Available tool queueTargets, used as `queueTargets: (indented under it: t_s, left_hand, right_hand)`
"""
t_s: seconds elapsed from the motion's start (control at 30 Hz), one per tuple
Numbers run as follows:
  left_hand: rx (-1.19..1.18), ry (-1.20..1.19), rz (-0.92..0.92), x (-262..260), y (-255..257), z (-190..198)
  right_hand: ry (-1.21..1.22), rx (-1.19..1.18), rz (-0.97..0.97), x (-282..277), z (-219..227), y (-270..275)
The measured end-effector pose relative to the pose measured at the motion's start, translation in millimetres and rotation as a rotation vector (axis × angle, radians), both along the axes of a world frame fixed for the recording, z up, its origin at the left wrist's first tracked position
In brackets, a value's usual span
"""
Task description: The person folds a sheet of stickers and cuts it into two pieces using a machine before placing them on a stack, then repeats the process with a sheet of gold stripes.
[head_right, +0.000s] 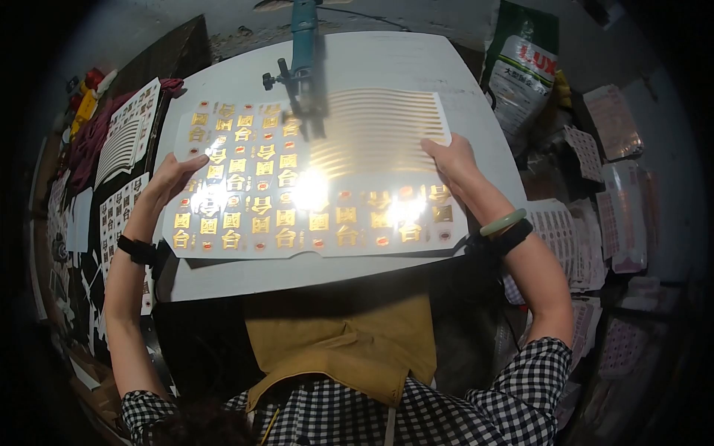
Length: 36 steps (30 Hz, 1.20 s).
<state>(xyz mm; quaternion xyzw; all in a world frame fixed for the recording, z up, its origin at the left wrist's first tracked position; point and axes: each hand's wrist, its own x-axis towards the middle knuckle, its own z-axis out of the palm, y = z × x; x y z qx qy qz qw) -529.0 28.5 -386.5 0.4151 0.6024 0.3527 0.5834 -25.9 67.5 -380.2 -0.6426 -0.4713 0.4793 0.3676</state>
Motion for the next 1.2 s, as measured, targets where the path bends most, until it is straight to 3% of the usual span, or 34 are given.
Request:
queueTargets:
  t_s: [1.2]
  left_hand:
    - [0.011, 0.053, 0.04, -3.3, 14.1, -6.1]
  right_hand:
    - [0.024, -0.018, 0.06, -5.2, 2.2, 37.7]
